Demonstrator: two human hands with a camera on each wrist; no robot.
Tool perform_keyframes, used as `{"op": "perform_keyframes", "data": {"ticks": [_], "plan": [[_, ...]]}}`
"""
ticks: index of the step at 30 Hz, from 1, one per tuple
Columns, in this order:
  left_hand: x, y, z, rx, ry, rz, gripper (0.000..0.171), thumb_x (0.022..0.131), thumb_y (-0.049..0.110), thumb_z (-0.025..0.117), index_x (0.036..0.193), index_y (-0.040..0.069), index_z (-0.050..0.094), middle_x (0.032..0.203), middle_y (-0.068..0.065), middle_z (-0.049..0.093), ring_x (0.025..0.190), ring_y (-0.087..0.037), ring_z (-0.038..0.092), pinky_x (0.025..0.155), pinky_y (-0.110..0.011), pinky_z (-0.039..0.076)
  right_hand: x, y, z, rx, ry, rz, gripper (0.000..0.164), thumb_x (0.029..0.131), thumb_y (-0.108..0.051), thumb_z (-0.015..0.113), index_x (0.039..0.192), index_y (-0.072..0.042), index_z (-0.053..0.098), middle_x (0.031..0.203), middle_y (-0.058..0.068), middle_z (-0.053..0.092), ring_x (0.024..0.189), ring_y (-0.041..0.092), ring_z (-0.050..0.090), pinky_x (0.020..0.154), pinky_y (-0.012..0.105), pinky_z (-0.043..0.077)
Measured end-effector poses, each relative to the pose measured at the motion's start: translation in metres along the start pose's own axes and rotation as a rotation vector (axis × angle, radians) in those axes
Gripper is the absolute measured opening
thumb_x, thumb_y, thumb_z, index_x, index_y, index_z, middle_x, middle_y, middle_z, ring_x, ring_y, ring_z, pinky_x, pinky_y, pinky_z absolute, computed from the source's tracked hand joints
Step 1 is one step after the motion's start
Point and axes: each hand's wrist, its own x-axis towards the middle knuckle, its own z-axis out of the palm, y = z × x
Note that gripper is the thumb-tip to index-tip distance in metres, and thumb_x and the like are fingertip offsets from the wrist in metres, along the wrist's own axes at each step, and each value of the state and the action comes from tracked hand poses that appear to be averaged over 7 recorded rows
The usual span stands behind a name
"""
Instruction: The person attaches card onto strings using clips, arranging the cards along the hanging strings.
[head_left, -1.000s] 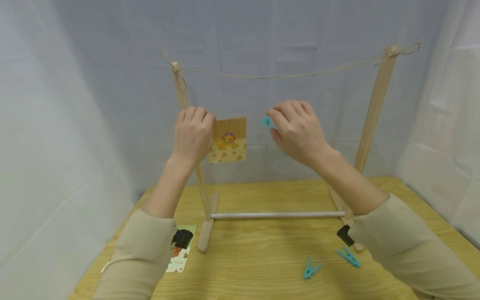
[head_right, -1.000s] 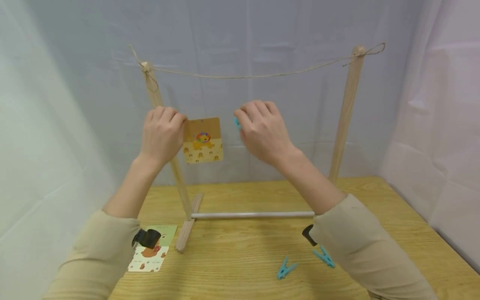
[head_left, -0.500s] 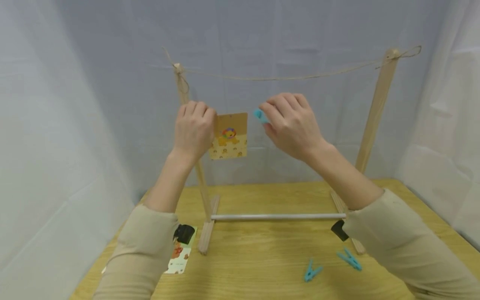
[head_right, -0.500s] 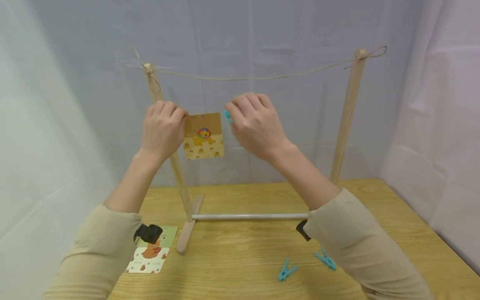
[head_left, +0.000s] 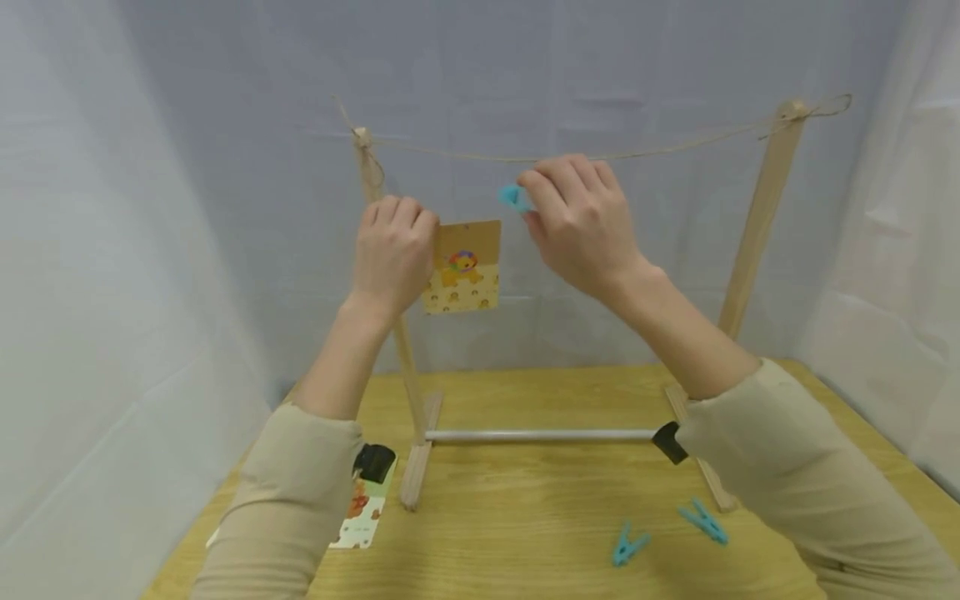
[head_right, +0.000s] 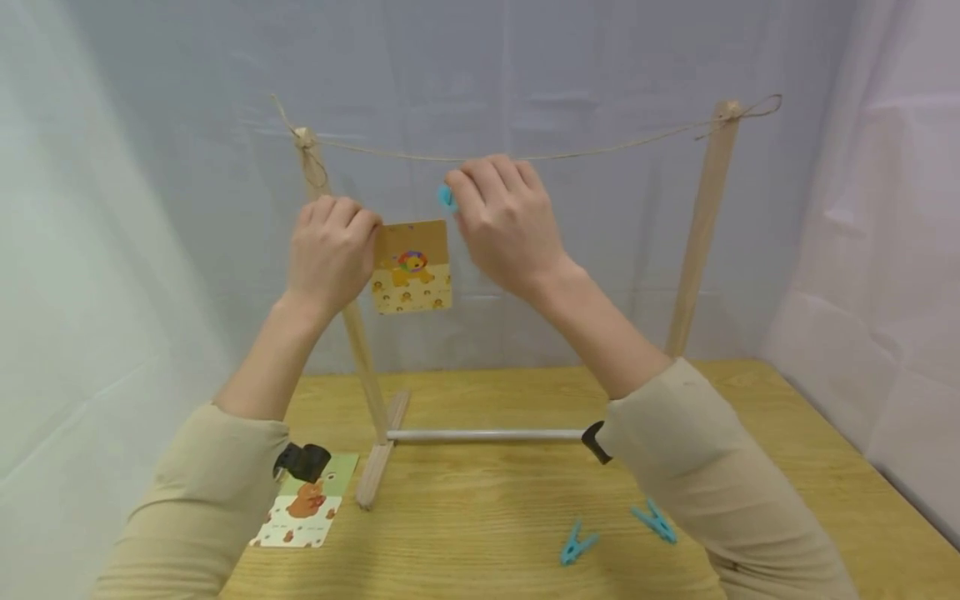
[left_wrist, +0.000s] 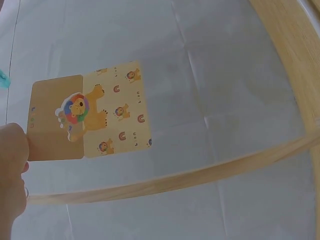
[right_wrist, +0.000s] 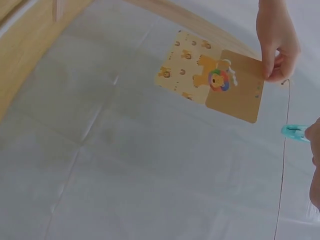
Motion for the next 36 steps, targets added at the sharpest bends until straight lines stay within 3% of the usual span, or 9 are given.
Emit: {"op": "perform_keyframes", "data": {"ticks": [10,24,30,36], "plan": [[0.001,0.002,-0.001,-0.002,-0.009,-0.011,0.012,0.086,-0.001,0.053,0.084,-0.005,0.064,0.083,-0.017,0.061,0.08,-0.032,0.052,0.079,-0.042,0.041,0.013,0.007,0.0,-0.013,0.038,0.057,0.013,0.084,-0.005,0.065,0.092,0.004,0.061,0.089,0.016,0.061,0.081,0.034,0.056,0.065,0.039,0.042],[0.007,0.005,-0.004,0.024,-0.01,-0.015,0.013,0.084,-0.004,0.052,0.084,-0.004,0.065,0.084,-0.016,0.062,0.082,-0.032,0.053,0.08,-0.041,0.041,0.019,0.02,-0.003,-0.089,0.007,0.058,0.012,0.087,-0.008,0.061,0.09,0.004,0.063,0.087,0.016,0.063,0.079,0.033,0.056,0.063,0.038,0.04],[0.009,0.005,-0.004,0.029,-0.013,-0.016,0.015,0.083,-0.007,0.05,0.083,-0.005,0.064,0.084,-0.016,0.061,0.082,-0.032,0.053,0.079,-0.041,0.041,0.021,0.022,-0.001,-0.147,-0.038,0.04,0.011,0.086,-0.007,0.063,0.088,0.003,0.065,0.086,0.015,0.065,0.079,0.032,0.057,0.065,0.038,0.043],[0.013,0.007,-0.005,0.029,-0.013,-0.011,0.017,0.084,-0.007,0.047,0.084,-0.005,0.064,0.085,-0.016,0.061,0.083,-0.033,0.052,0.08,-0.042,0.041,0.023,0.023,0.001,-0.167,-0.097,0.03,0.018,0.091,-0.013,0.057,0.09,0.003,0.065,0.088,0.015,0.065,0.083,0.033,0.058,0.069,0.039,0.045]]}}
